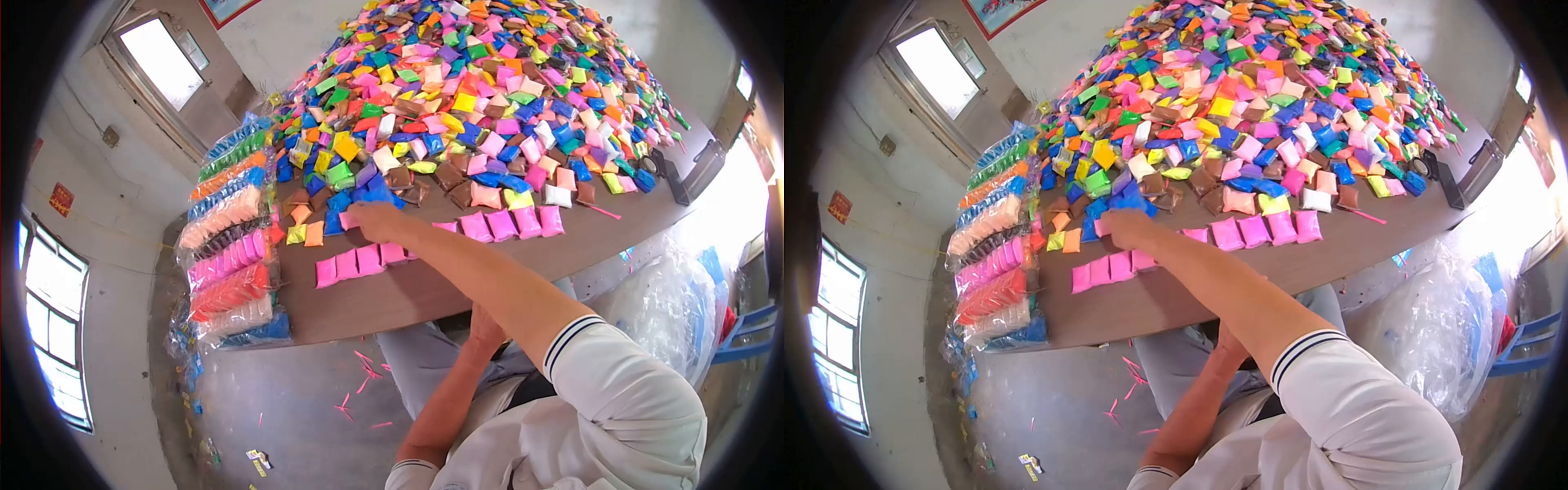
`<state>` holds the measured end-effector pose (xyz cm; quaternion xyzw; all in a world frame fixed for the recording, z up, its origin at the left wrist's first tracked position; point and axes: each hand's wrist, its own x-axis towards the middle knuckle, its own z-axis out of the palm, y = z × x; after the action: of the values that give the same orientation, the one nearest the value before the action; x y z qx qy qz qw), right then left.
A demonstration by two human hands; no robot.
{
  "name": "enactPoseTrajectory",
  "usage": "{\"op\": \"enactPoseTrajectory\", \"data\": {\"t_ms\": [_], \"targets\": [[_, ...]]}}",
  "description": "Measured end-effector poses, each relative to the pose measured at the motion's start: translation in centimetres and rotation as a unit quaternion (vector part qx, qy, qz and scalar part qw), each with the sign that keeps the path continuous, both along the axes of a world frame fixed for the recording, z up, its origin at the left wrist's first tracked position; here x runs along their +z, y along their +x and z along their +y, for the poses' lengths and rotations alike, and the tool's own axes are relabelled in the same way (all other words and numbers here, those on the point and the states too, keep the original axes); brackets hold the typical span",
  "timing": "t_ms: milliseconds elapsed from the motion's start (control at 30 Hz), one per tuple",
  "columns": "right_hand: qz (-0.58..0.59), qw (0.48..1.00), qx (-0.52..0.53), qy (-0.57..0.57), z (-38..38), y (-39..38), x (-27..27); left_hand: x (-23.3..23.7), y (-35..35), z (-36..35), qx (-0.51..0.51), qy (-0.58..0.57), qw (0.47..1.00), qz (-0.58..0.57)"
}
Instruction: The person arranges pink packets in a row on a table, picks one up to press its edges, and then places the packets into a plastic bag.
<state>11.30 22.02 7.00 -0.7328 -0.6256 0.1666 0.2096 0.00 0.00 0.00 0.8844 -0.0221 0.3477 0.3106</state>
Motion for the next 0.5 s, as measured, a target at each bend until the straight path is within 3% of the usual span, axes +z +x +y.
{"op": "enactPoseTrajectory", "data": {"t_ms": [67,167,267,367,467,500], "targets": [[-0.063,0.995,-0.062,0.053,0.0,0.1,-1.0,0.4,-0.2,-0.5,-0.014,-0.051,0.999,0.004],[-0.090,0.993,-0.071,0.038,-0.4,-0.5,0.3,0.4,0.1,0.1,-0.025,-0.089,0.996,-0.004],[-0.166,0.975,-0.059,0.135,0.0,-0.8,-1.9,2.2,-0.2,0.1,0.003,-0.077,0.997,-0.019],[-0.110,0.990,-0.053,0.076,0.7,-0.4,-1.4,2.9,-0.6,0.2,-0.046,-0.172,0.984,-0.013],[0.110,0.990,-0.044,0.076,1.9,1.8,-1.8,0.3,0.2,0.5,0.003,0.012,1.000,0.017],[0.087,0.993,-0.027,0.072,1.8,2.2,-1.7,0.6,0.3,0.5,-0.001,0.003,0.999,0.039]]}}
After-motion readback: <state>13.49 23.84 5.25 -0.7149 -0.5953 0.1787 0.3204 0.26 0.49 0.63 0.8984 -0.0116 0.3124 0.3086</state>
